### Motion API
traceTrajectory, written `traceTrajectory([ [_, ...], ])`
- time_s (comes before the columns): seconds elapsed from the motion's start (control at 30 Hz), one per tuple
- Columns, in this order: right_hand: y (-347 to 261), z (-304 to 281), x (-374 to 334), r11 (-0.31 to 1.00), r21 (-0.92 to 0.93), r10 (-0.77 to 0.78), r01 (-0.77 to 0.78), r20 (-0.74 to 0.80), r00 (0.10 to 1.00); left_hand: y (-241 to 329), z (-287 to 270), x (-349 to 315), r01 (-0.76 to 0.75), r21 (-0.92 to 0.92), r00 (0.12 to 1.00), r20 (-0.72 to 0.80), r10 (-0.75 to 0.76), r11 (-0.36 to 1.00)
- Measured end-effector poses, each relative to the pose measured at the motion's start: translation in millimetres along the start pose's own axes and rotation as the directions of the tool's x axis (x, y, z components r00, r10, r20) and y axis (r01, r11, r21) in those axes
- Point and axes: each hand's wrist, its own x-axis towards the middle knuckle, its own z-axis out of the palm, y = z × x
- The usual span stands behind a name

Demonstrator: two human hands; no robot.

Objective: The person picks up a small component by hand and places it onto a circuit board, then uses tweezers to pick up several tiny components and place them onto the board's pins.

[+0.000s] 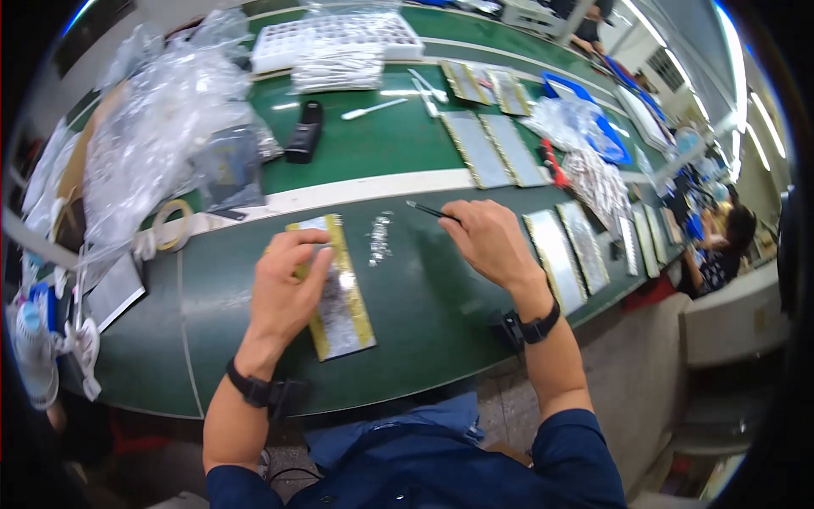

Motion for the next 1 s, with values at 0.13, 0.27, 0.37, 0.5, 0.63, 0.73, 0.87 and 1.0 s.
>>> traceTrajectory([
  [0.13, -36.6, 8.4, 13.6, 0.964, 0.146, -0.222, 0.221, -0.01, 0.975, -3.9, -0.6, -3.4, 0.078, -0.114, 0.997, -0.006, -0.08, 0.99],
  [0.27, -63.1, 8.5, 19.8, 0.926, 0.194, -0.326, 0.323, -0.018, 0.945, -0.5, -3.4, -2.3, 0.185, -0.247, 0.982, 0.027, -0.185, 0.951],
  [0.37, -68.3, 8.2, 19.0, 0.916, 0.193, -0.356, 0.351, -0.009, 0.934, -0.9, -4.7, -1.8, 0.228, -0.327, 0.973, 0.061, -0.22, 0.917],
  [0.5, -66.8, 17.8, 17.8, 0.898, 0.228, -0.38, 0.377, -0.032, 0.924, -6.6, -1.8, 0.4, 0.24, -0.317, 0.971, 0.062, -0.233, 0.918],
  [0.63, -64.1, 29.4, 17.3, 0.884, 0.25, -0.389, 0.395, -0.075, 0.918, -12.1, -3.3, -2.0, 0.266, -0.373, 0.964, 0.107, -0.244, 0.889],
  [0.73, -61.3, 29.9, 16.1, 0.884, 0.255, -0.385, 0.391, -0.078, 0.92, -11.8, -4.3, -2.1, 0.366, -0.458, 0.928, 0.122, -0.351, 0.81],
  [0.87, -59.4, 31.4, 11.1, 0.891, 0.251, -0.372, 0.378, -0.072, 0.925, -10.7, -1.8, -1.1, 0.353, -0.504, 0.934, 0.148, -0.324, 0.788],
  [1.0, -57.3, 34.9, 11.0, 0.88, 0.264, -0.38, 0.396, -0.109, 0.918, -12.6, -2.1, -1.9, 0.387, -0.508, 0.92, 0.16, -0.357, 0.77],
])
